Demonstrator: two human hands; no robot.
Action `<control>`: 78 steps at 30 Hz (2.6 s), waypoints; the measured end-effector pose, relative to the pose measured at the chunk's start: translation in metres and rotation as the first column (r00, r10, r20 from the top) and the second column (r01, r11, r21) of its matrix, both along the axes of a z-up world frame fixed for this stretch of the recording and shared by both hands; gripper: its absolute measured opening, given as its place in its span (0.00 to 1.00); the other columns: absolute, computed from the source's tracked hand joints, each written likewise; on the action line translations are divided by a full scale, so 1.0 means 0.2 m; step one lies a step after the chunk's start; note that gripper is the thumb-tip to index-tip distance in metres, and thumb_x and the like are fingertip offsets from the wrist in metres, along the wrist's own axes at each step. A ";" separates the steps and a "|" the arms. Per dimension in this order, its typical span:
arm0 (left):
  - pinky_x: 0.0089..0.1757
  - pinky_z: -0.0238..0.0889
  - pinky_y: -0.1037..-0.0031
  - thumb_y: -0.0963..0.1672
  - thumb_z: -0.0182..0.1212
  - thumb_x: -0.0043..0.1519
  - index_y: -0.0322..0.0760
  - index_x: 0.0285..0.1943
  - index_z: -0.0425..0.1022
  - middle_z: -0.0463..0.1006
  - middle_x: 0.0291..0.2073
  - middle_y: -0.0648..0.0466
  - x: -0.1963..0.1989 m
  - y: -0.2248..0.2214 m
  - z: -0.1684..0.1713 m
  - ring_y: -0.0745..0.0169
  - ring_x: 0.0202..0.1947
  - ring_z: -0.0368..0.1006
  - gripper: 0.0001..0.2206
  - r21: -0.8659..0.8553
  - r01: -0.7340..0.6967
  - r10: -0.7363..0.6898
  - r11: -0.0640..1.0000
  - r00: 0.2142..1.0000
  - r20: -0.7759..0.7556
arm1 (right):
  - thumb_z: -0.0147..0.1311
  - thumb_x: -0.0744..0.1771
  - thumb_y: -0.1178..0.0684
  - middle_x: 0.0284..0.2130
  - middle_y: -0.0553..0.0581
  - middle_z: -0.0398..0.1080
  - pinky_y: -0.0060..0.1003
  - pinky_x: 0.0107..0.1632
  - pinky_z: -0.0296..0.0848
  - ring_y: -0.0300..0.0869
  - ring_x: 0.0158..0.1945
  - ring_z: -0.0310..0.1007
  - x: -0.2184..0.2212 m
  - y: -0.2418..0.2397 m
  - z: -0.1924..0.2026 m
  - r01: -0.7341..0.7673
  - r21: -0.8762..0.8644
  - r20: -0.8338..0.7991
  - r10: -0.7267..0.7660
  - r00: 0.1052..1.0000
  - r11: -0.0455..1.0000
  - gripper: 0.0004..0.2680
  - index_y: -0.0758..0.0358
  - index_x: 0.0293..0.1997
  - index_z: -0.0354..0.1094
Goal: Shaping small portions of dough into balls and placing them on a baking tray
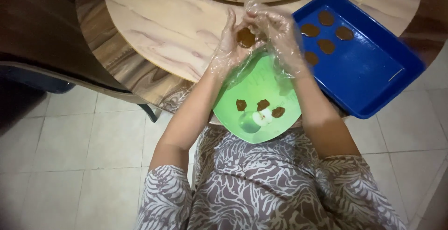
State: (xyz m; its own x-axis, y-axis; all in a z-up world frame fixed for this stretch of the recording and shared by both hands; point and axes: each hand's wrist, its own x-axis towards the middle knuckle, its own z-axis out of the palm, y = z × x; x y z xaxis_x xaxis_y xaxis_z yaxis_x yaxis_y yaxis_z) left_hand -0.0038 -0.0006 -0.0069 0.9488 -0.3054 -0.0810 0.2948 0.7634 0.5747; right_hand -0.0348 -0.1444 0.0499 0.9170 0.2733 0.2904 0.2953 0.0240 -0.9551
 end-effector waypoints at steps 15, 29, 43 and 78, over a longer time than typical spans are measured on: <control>0.48 0.70 0.69 0.64 0.47 0.59 0.28 0.54 0.71 0.71 0.44 0.43 0.02 0.00 -0.03 0.55 0.41 0.71 0.37 -0.144 0.197 -0.166 0.970 0.965 0.202 | 0.66 0.65 0.63 0.38 0.52 0.79 0.24 0.41 0.83 0.34 0.36 0.79 -0.05 -0.01 0.08 0.153 -0.449 0.453 0.077 0.888 0.881 0.07 0.57 0.41 0.75; 0.62 0.64 0.56 0.57 0.56 0.62 0.22 0.58 0.67 0.71 0.53 0.34 0.00 -0.01 -0.01 0.43 0.56 0.70 0.32 -0.344 0.268 -0.224 0.900 0.961 0.162 | 0.57 0.67 0.67 0.40 0.57 0.79 0.27 0.43 0.84 0.40 0.40 0.83 0.05 0.02 -0.06 0.248 -0.251 0.445 -0.116 0.888 0.936 0.08 0.60 0.47 0.73; 0.35 0.80 0.65 0.42 0.60 0.63 0.29 0.49 0.76 0.81 0.40 0.43 -0.18 -0.05 0.16 0.52 0.35 0.80 0.10 0.424 -0.251 0.105 0.870 0.935 0.339 | 0.57 0.66 0.69 0.44 0.61 0.78 0.33 0.49 0.81 0.47 0.47 0.79 0.08 -0.05 -0.05 0.344 -0.079 0.517 -0.257 0.816 0.936 0.07 0.68 0.45 0.74; 0.35 0.69 0.74 0.44 0.71 0.54 0.42 0.28 0.81 0.78 0.20 0.55 -0.11 -0.07 0.15 0.70 0.26 0.70 0.05 0.605 -0.630 0.195 0.487 0.754 0.628 | 0.67 0.64 0.52 0.33 0.51 0.79 0.34 0.40 0.75 0.44 0.40 0.80 0.15 0.00 -0.12 0.416 -0.248 0.304 -0.337 0.891 0.875 0.04 0.51 0.40 0.80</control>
